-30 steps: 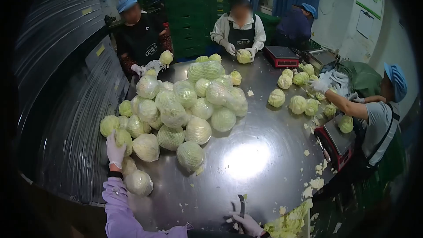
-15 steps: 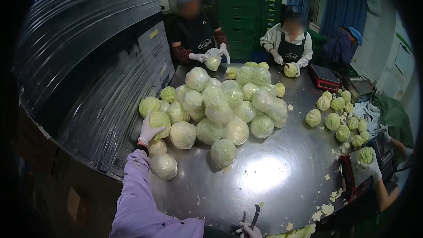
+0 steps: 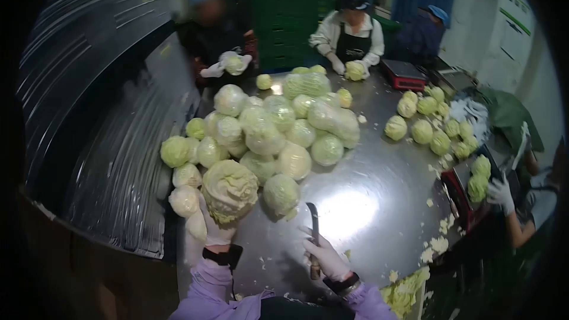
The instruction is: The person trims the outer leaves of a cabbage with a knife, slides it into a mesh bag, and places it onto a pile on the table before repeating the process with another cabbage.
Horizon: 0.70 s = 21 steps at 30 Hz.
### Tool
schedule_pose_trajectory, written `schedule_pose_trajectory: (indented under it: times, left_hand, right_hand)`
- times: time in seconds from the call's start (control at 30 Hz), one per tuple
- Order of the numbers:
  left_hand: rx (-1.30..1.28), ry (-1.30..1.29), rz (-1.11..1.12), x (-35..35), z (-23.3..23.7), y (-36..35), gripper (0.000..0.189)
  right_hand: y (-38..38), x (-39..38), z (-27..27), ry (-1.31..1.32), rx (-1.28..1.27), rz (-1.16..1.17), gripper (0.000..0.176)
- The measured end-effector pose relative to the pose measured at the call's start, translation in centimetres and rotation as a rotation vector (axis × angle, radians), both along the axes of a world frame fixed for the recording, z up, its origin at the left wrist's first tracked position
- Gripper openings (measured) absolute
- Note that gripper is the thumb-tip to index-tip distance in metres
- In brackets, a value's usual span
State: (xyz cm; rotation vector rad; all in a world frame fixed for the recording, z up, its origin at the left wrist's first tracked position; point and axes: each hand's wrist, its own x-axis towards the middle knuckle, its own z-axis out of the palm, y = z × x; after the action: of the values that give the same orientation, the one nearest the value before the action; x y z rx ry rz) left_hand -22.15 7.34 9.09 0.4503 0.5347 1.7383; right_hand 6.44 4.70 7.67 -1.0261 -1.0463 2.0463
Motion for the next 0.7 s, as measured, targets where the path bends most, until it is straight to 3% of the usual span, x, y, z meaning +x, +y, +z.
schedule_pose_trajectory:
  times: [0.13,0.17,0.27,0.3,0.37,0.43,0.47,0.5,0.53,0.6,0.63,0.7]
  left_hand:
    - [-0.081,-0.175,-0.239,10.4,-4.7,-2.3,0.074]
    - [-0.082,-0.138,-0.290,12.6,-5.0,-3.4,0.076]
    - [-0.108,0.353,-0.423,16.2,-7.8,-6.4,0.101]
    - [-0.122,0.356,-0.453,16.6,-8.2,-6.9,0.101]
    - [0.076,0.662,-0.599,17.3,-8.5,-7.1,0.115]
    - [0.082,0.685,-0.695,17.7,-5.9,-6.4,0.117]
    - [0.084,0.715,-0.785,17.3,-5.1,-6.6,0.120]
    - [0.249,1.406,-0.669,16.8,-6.5,-6.3,0.119]
    - [0.242,1.419,-0.696,16.5,-6.5,-6.4,0.119]
    - [0.066,1.333,-0.840,16.0,-6.2,-6.0,0.118]
    - [0.211,1.539,-0.806,15.4,-6.8,-5.9,0.119]
    - [0.262,1.616,-0.783,15.2,-6.8,-6.6,0.117]
  right_hand:
    - [-1.0,1.2,-1.8,0.280,-0.097,-0.132,0.067]
    - [-1.7,2.2,-2.9,0.360,-0.162,-0.203,0.063]
    - [-4.2,7.0,-9.3,0.413,-0.304,-0.341,0.052]
    - [-5.5,8.8,-10.9,0.389,-0.378,-0.376,0.048]
    - [-7.5,11.2,-10.6,0.250,-0.339,-0.416,0.044]
    - [-8.2,12.7,-9.7,0.201,-0.290,-0.434,0.046]
    - [-8.2,13.3,-9.0,0.063,-0.195,-0.294,0.045]
    - [-8.0,13.7,-7.9,-0.070,-0.099,-0.149,0.045]
    - [-7.8,13.3,-5.5,-0.066,-0.138,-0.101,0.046]
    - [-7.5,11.9,-7.4,-0.070,-0.041,-0.175,0.046]
    - [-7.3,11.6,-8.0,-0.047,-0.054,-0.195,0.046]
    - [-6.5,11.4,-8.5,-0.204,-0.100,-0.010,0.049]
